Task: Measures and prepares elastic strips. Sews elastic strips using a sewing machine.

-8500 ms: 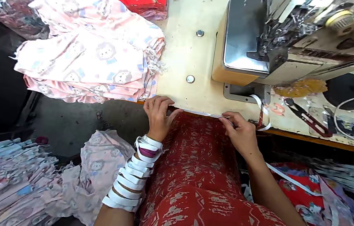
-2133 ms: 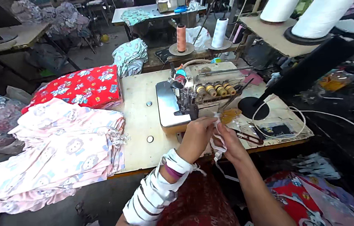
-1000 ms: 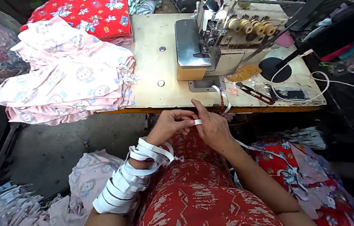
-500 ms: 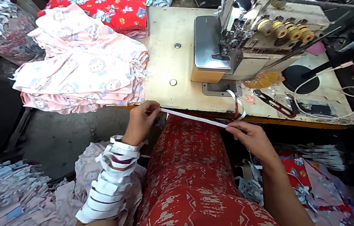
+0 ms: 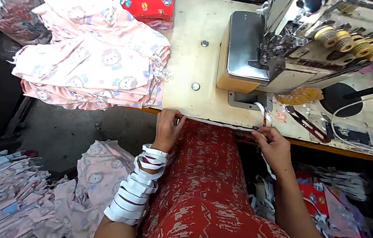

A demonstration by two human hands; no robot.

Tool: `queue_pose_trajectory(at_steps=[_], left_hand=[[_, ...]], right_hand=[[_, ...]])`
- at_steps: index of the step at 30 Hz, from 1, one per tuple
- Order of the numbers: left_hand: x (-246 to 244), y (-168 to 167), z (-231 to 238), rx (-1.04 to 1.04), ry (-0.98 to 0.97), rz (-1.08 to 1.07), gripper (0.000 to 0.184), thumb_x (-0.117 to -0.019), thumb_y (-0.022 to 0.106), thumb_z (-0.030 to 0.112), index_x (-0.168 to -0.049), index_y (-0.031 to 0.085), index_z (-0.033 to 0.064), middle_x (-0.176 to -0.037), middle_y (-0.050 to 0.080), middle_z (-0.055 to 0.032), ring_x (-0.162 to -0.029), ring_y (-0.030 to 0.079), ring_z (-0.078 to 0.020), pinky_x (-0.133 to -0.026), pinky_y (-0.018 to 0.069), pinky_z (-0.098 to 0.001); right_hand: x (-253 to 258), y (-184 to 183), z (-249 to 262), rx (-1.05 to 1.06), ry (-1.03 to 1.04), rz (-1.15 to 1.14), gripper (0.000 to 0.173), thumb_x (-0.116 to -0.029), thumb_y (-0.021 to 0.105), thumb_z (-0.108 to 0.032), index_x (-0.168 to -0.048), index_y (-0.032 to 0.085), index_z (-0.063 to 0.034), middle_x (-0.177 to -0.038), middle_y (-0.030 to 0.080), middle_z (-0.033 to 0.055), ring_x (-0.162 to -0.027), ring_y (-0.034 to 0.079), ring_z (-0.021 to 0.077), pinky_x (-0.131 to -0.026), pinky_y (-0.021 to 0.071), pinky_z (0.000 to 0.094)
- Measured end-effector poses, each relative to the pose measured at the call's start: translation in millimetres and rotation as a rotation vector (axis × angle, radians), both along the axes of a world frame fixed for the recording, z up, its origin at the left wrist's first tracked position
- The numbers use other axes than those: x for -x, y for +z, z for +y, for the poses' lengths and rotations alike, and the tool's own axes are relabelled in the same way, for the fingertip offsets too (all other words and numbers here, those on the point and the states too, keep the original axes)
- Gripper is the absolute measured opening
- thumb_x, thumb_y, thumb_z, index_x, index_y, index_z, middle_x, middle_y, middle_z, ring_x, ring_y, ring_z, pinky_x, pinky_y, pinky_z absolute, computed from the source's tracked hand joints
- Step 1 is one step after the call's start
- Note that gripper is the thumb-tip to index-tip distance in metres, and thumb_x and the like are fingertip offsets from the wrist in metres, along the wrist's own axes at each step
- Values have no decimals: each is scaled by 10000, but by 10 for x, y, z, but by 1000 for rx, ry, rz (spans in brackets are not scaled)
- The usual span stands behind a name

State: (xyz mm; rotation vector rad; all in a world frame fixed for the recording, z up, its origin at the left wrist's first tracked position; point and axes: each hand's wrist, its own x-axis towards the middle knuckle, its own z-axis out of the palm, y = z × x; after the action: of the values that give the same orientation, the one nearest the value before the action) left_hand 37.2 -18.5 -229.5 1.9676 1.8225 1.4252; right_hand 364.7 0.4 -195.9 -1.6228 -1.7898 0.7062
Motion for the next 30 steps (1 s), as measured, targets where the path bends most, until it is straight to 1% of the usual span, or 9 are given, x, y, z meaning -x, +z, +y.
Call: queue_pose_trajectory(at_steps=[2, 4, 6, 15, 18, 21, 25, 27, 30], left_hand=[[63, -42, 13, -52, 51, 47, 252, -852, 807, 171, -963, 666, -5, -977, 686, -178, -1007, 625, -352, -919, 440, -511], [139, -72, 30, -58, 35, 73, 309, -862, 809, 225, -1021, 658, 8, -1122, 699, -180, -1217, 584, -390, -1084, 355, -576], [207, -96, 45, -53, -19, 78, 309, -885, 793, 225, -1038, 689, -22, -1180, 711, -195, -1321, 551, -425, -1180, 250, -649], [259, -124, 61, -87, -42, 88, 247, -908, 771, 203, -972, 749, -35, -1142, 741, -188, -1280, 608, -393, -1184, 303, -602], [262, -111, 62, -83, -47, 100, 237, -909, 767, 193, -965, 755, -36, -1131, 745, -189, -1266, 619, -393, -1178, 326, -584], [264, -101, 66, -77, -59, 110, 243, -916, 761, 193, -969, 754, -44, -1131, 742, -199, -1261, 619, -407, -1168, 337, -594], [273, -74, 61, -41, -62, 115, 256, -925, 748, 195, -998, 754, -51, -1148, 737, -208, -1262, 616, -419, -1167, 333, -607], [284, -62, 54, -22, -71, 124, 264, -934, 744, 202, -1014, 754, -50, -1166, 732, -207, -1275, 606, -417, -1176, 321, -602], [273, -58, 62, -21, -81, 127, 275, -934, 748, 212, -1024, 749, -49, -1170, 730, -207, -1288, 599, -407, -1185, 307, -599]], right_hand=[[14, -17, -2, -20, -4, 11, 271, -988, 646, -199, -1072, 655, 59, -763, 635, 46, -636, 568, -9, -615, 480, 151], [12, -33, -3, -33, -6, 22, 267, -985, 651, -202, -1060, 657, 55, -756, 633, 35, -633, 563, -31, -610, 475, 133], [17, -28, -7, -33, -2, 19, 270, -988, 646, -205, -1060, 653, 56, -759, 628, 33, -634, 552, -37, -612, 464, 124], [41, -11, 9, -30, 4, 8, 274, -988, 647, -204, -1065, 657, 59, -775, 643, 51, -639, 571, -22, -609, 480, 132], [36, 6, 16, -22, 15, 35, 259, -984, 649, -195, -1055, 652, 54, -747, 618, 9, -629, 542, -62, -602, 452, 100], [-36, 77, 8, 64, 50, 96, 249, -947, 682, -167, -1053, 651, 56, -747, 626, -7, -646, 568, -49, -639, 484, 120], [-385, 189, -36, 240, 149, 207, 176, -885, 721, -119, -1009, 702, 5, -823, 701, -45, -707, 639, -41, -680, 536, 132], [-632, 253, -90, 273, 145, 204, 147, -903, 694, -110, -987, 729, 6, -869, 720, -33, -739, 639, -56, -698, 528, 118], [-947, 288, -193, 232, 22, 178, 166, -944, 666, -119, -1025, 735, 9, -876, 723, -20, -748, 626, -62, -697, 510, 118]])
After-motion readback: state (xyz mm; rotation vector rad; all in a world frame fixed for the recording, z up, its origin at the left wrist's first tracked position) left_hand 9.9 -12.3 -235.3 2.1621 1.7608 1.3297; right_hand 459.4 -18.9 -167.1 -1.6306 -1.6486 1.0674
